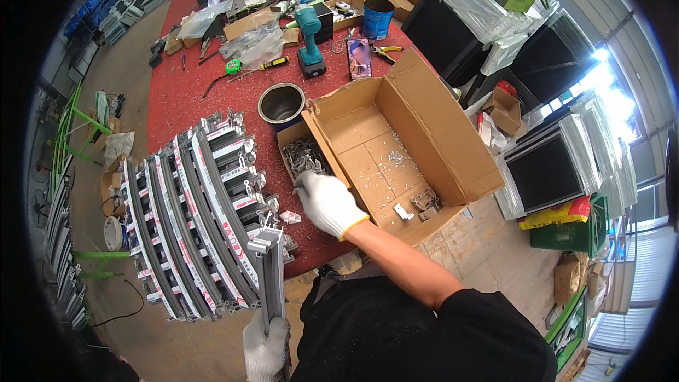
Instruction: The person assembles metal frame components by inserting small metal brackets and fasteners into slots on long aluminum extrusions. They repeatedly pick parts from a cardboard box, fit them into the frame, and place the assembled units on a stack on the table.
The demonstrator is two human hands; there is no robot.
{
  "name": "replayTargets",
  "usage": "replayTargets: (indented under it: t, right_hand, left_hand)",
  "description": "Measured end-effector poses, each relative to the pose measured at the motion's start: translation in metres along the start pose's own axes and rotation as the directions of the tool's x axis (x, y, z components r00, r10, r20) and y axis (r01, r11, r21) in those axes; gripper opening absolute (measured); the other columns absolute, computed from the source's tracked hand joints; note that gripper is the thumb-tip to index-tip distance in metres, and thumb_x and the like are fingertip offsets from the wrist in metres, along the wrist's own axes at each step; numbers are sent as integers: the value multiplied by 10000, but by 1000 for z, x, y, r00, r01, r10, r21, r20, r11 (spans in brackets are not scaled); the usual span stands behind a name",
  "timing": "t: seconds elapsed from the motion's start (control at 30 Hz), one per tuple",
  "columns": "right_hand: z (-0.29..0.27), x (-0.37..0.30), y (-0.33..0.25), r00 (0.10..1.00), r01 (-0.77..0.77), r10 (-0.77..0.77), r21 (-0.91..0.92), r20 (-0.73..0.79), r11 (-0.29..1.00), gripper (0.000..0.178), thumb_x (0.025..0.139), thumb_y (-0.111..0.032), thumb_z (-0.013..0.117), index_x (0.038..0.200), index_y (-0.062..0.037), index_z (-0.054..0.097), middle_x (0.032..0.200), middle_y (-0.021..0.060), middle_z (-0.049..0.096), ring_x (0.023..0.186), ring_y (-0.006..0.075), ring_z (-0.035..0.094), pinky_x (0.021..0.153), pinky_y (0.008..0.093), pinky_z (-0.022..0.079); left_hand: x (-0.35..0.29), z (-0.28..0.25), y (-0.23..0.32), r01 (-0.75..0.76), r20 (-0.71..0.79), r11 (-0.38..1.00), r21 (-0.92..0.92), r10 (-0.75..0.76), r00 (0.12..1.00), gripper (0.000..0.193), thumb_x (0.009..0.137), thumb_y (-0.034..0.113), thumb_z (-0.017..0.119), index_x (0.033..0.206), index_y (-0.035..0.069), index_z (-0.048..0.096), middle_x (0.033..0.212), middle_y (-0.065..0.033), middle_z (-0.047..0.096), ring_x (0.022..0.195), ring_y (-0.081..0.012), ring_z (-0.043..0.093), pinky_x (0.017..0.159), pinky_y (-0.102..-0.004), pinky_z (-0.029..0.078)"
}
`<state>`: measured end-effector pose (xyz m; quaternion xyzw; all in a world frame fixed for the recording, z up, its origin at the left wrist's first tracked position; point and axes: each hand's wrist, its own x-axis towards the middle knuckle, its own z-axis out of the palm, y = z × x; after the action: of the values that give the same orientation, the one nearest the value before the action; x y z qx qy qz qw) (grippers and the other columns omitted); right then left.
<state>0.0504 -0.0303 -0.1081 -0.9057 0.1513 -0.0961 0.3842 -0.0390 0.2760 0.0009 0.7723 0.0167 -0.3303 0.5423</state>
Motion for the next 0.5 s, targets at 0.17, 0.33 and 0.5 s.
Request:
replayTargets:
  t: [0.17, 0.33, 0.5]
  right_hand:
    - [-51, -27, -4, 993, -112, 95, 311, 72, 944, 249, 1078, -182, 689, 1255, -22, 759, 1004, 208, 815, 905, 360, 813, 872, 440, 639]
    - [-98, -37, -1, 999, -47, 38, 332, 31, 942, 250, 1085, -157, 703, 1271, -12, 786, 989, 121, 805, 845, 180, 766, 825, 364, 621]
    - [-133, -39, -14, 972, -235, 184, 619, 147, 749, 189, 1098, -69, 702, 1219, 62, 764, 967, 60, 789, 847, 111, 725, 788, 309, 613]
  left_hand:
    - [1, 3, -3, 100, 19, 991, -88, -99, 995, 456, 1071, 345, 652, 1308, -44, 691, 851, -47, 667, 695, -118, 591, 623, -296, 463]
    - [4, 4, -3, 89, 81, 996, 17, -90, 993, 427, 1035, 336, 675, 1213, -50, 715, 850, -106, 704, 748, -153, 649, 685, -360, 522]
    - [7, 10, -4, 121, 106, 992, 32, -123, 987, 357, 1030, 348, 679, 1076, -3, 727, 831, -51, 708, 713, -138, 629, 651, -347, 497]
